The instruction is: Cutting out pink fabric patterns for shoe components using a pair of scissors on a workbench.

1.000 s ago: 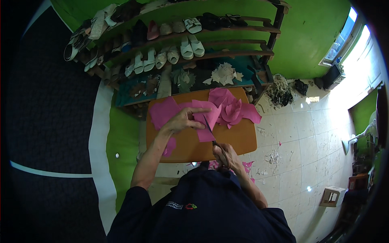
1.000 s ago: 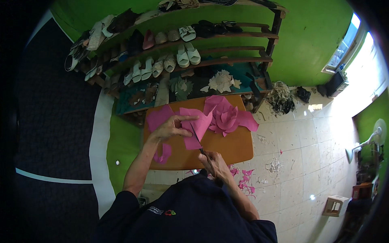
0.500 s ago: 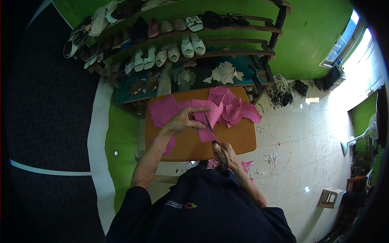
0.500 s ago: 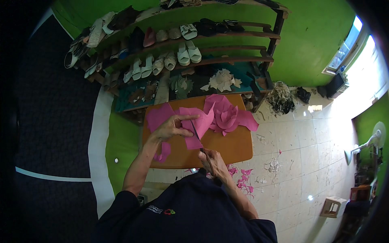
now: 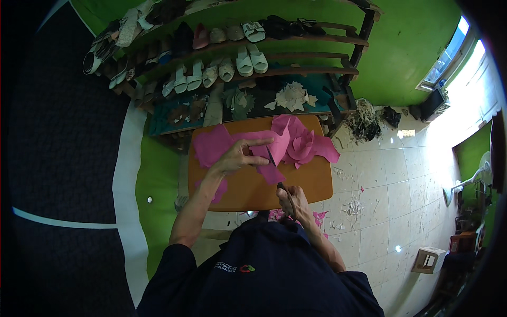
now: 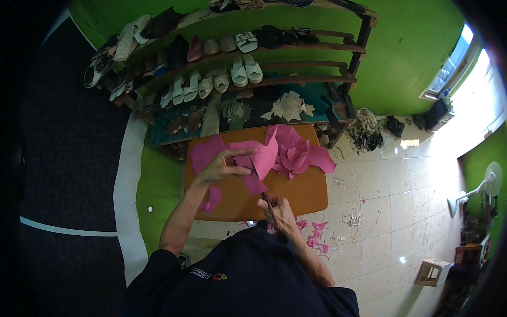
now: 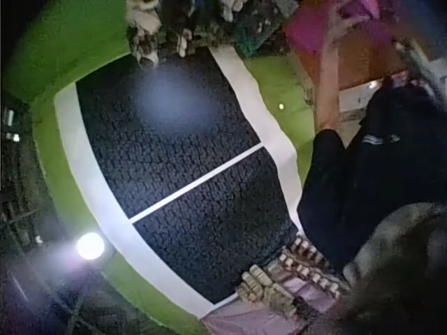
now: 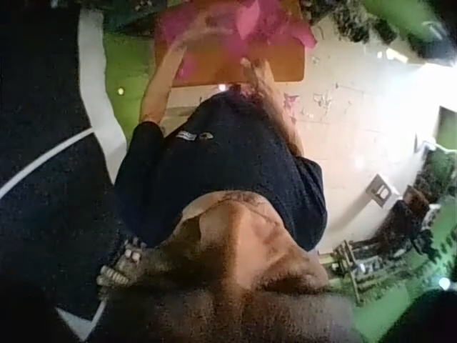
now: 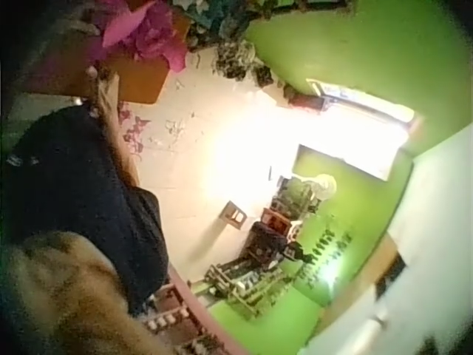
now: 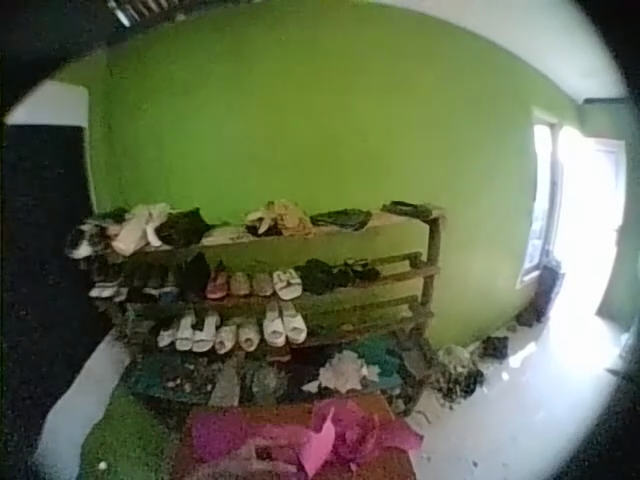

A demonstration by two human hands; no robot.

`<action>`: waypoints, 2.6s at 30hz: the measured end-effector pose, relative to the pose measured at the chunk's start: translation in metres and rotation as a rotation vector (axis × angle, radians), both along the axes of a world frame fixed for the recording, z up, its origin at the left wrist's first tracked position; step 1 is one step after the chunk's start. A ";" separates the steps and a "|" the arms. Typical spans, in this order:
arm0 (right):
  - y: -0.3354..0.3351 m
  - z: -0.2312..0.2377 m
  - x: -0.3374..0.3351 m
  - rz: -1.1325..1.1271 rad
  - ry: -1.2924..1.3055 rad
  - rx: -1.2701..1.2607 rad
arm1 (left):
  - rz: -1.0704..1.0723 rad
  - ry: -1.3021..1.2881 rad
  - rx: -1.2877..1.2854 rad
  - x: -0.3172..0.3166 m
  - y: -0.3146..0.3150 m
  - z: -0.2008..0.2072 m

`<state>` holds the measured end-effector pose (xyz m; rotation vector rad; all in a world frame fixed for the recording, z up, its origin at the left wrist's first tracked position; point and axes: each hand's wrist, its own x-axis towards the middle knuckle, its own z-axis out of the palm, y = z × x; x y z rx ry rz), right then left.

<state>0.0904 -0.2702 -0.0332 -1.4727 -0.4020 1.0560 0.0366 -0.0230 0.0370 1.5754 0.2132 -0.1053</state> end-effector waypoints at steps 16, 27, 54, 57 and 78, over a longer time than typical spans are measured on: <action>0.001 -0.003 0.004 0.087 0.045 0.041 | 0.036 -0.053 -0.088 -0.003 -0.010 -0.004; 0.004 0.011 -0.001 0.027 0.069 0.013 | 0.127 -0.082 -0.160 -0.008 -0.014 -0.014; -0.014 0.012 0.019 0.338 -0.094 -0.014 | -0.189 0.018 0.019 -0.001 0.011 0.003; -0.013 0.007 0.014 0.351 -0.102 0.058 | -0.219 0.040 0.036 0.000 0.010 -0.002; -0.008 0.002 0.012 0.204 -0.016 0.012 | -0.115 -0.004 0.035 -0.004 0.004 -0.005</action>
